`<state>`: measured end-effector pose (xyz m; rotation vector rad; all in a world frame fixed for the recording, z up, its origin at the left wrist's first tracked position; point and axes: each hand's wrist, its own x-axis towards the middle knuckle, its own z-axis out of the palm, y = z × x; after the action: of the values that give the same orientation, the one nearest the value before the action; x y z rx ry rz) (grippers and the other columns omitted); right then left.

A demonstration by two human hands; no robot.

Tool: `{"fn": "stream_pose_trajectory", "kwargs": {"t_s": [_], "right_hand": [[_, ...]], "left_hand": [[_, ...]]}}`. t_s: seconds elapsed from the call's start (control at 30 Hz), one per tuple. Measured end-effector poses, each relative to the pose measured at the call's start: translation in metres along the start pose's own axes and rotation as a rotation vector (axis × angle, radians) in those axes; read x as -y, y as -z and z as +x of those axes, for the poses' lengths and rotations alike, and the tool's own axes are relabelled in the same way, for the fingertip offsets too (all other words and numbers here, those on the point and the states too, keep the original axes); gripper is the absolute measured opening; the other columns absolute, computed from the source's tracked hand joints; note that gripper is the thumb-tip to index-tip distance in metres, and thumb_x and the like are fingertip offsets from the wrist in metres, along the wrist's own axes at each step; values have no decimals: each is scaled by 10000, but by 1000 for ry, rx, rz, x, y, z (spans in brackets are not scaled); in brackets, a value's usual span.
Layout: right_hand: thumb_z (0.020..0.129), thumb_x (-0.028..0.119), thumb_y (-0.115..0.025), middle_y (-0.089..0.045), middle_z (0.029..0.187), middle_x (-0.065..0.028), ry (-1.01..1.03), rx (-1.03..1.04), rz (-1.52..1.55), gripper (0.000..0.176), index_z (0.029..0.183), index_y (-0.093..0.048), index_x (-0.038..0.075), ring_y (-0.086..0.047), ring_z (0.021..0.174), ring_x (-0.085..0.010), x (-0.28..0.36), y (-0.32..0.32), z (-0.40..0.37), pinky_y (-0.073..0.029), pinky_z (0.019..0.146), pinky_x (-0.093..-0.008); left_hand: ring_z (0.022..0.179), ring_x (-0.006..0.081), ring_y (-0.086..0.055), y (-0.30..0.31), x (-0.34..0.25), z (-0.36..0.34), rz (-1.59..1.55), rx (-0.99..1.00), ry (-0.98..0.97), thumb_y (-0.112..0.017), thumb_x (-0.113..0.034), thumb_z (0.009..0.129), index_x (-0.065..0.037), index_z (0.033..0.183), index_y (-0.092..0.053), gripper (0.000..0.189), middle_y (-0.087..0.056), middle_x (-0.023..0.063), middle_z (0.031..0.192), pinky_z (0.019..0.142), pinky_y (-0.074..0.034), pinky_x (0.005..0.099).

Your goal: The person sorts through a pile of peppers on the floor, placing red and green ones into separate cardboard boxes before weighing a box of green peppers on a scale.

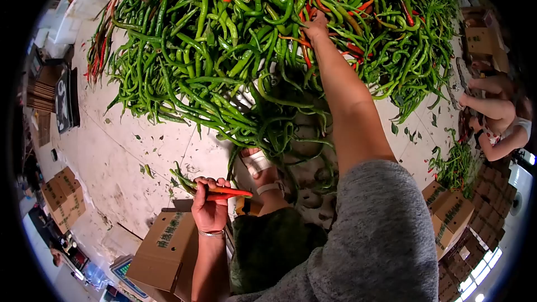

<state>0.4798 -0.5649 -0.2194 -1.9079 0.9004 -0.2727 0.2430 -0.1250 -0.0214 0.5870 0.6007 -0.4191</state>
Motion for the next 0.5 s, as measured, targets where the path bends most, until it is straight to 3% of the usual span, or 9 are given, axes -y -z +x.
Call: {"fn": "stream_pose_trajectory", "kwargs": {"t_s": [0.03,0.23,0.3,0.37,0.43,0.5], "right_hand": [[747,-8,-627,-522,1058,-82,-50,39,228,520,1222,-419,34,-487,922,-186,17,2,-14,-433,827,-334],[805,90,-599,-498,1237,-111,-247,153,-41,611,1357,-340,69,-497,1058,-223,23,9,-7,-395,905,-330],[773,118,-651,-411,1339,-148,-238,310,-52,792,1433,-215,103,-438,1185,-271,17,20,5,-378,967,-379],[718,117,-676,-490,1238,-135,-213,521,209,819,1421,-257,87,-482,1131,-263,28,52,-9,-406,922,-356],[686,142,-703,-569,1096,-106,-247,405,54,782,1374,-340,66,-576,971,-220,58,85,-38,-480,761,-308],[670,143,-713,-619,964,-68,-319,776,325,738,1329,-390,63,-615,755,-137,78,121,-59,-472,560,-228]], "left_hand": [[946,273,-538,-1,-1,0,0,-6,0,-525,-193,916,-72,953,-531,127,-584,71,860,922,-396,426],[946,266,-542,-1,6,2,0,-12,17,-534,-191,911,-68,944,-531,128,-584,75,861,931,-393,424],[935,266,-555,-5,7,6,-1,5,6,-535,-188,910,-64,939,-528,128,-581,80,864,920,-406,422],[929,270,-563,-6,7,4,-23,-11,10,-538,-187,907,-61,939,-527,130,-579,81,869,906,-416,419],[933,264,-557,1,4,0,-18,-24,-3,-540,-192,906,-59,939,-526,137,-581,81,863,902,-416,415],[933,261,-554,5,-2,-3,0,-40,-3,-540,-193,906,-61,939,-527,137,-585,79,858,902,-415,415]]}}
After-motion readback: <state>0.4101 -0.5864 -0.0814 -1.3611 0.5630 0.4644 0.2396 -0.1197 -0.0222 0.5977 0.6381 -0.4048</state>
